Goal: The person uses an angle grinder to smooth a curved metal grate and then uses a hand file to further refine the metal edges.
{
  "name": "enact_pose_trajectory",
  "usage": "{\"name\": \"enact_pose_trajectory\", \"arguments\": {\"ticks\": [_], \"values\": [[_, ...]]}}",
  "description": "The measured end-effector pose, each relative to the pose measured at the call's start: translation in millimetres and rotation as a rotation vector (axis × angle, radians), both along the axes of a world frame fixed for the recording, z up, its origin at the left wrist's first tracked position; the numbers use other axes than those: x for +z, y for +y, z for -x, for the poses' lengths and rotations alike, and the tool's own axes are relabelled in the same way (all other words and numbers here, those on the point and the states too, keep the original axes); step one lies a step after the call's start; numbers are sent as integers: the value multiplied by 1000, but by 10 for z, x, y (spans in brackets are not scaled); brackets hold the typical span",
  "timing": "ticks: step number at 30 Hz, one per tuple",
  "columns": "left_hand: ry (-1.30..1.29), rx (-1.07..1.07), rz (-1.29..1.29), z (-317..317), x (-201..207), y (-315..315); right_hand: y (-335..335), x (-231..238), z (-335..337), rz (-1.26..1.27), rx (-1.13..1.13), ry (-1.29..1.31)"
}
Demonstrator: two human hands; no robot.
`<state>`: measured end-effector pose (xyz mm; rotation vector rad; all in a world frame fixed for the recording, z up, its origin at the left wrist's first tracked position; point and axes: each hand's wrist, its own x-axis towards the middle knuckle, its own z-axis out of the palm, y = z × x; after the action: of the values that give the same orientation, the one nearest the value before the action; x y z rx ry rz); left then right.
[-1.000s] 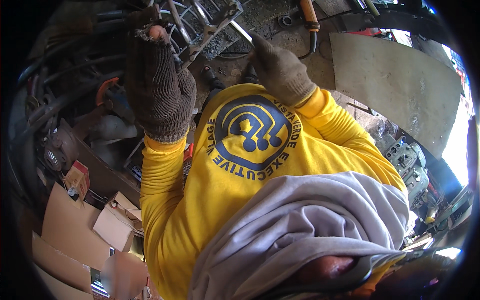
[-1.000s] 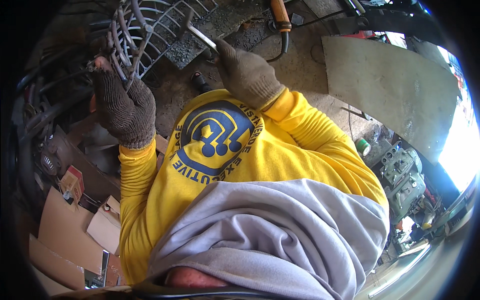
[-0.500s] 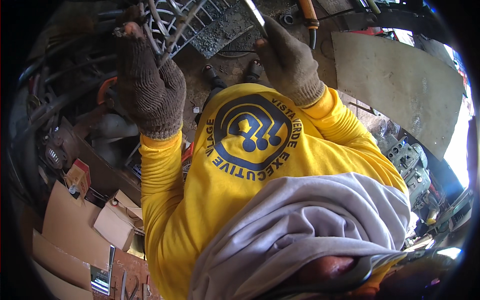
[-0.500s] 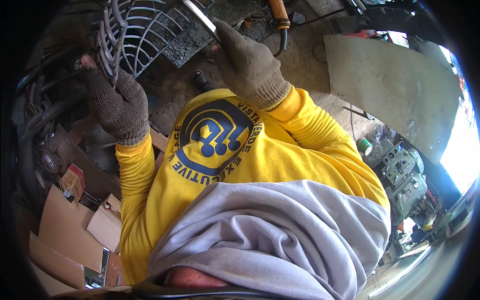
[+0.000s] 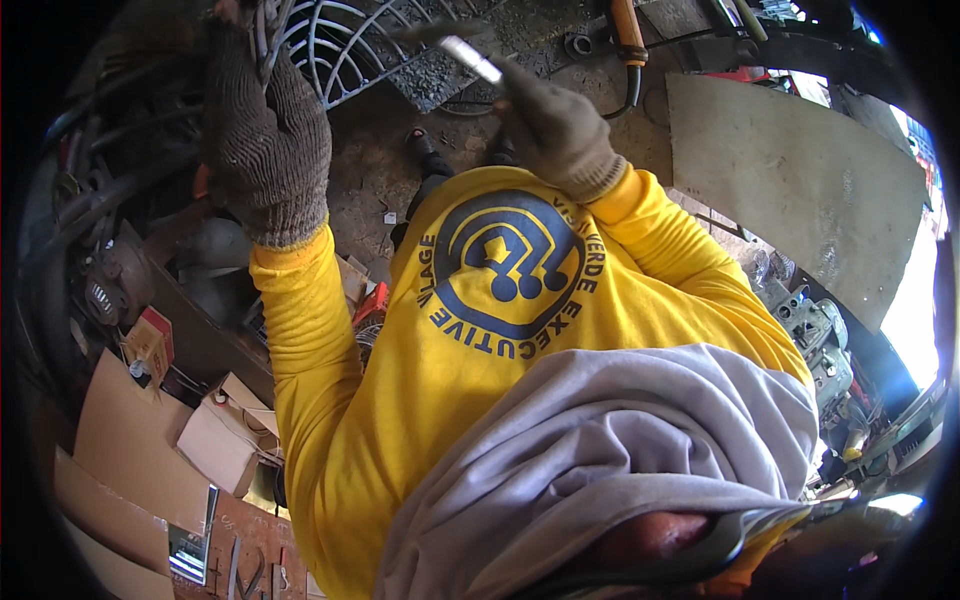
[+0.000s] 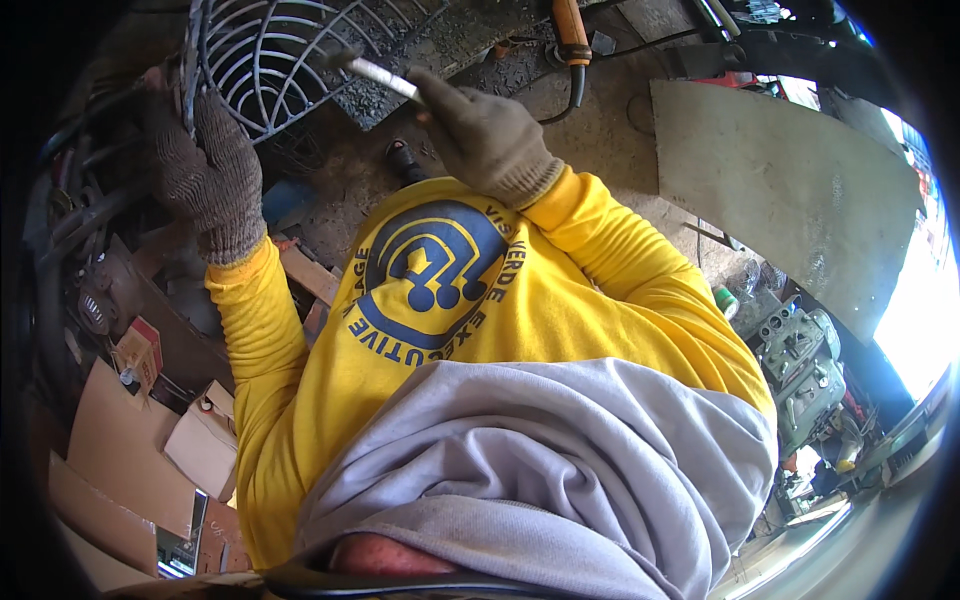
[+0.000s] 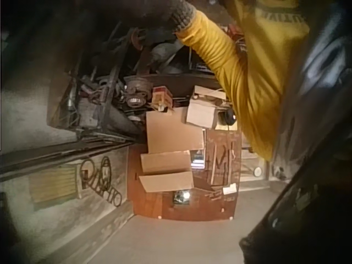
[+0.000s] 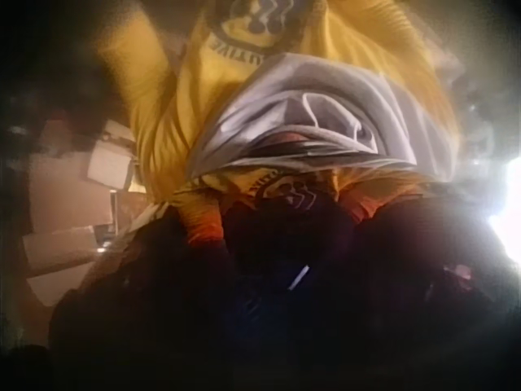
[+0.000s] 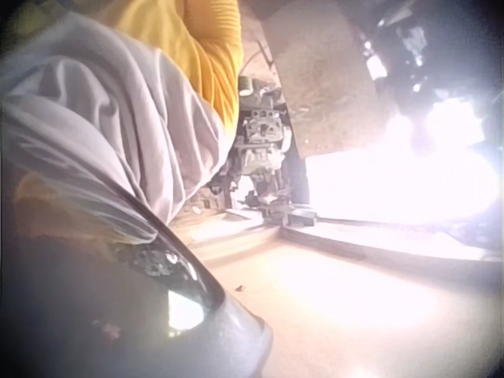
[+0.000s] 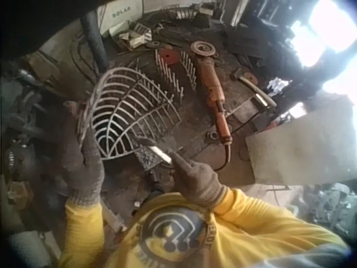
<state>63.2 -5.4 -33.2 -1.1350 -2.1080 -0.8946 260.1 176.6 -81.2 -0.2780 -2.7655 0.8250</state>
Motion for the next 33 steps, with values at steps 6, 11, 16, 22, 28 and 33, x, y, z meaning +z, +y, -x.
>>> {"name": "enact_pose_trajectory", "arguments": {"ticks": [6,11,16,22,28,33], "values": [[-43,-94,-24,160,-35,-18,60,67,-31,50,-31,36],[55,6,-12,214,-45,145,26,-122,26,-60,55,-119],[21,-31,-9,273,-30,122,32,85,47,11,6,120],[-85,22,16,220,-90,86,72,-59,42,-100,43,-152],[-27,52,-95,209,-132,77,19,254,39,29,-83,196],[43,47,-153,118,-175,-49,-59,100,-57,43,-102,-172]]}}
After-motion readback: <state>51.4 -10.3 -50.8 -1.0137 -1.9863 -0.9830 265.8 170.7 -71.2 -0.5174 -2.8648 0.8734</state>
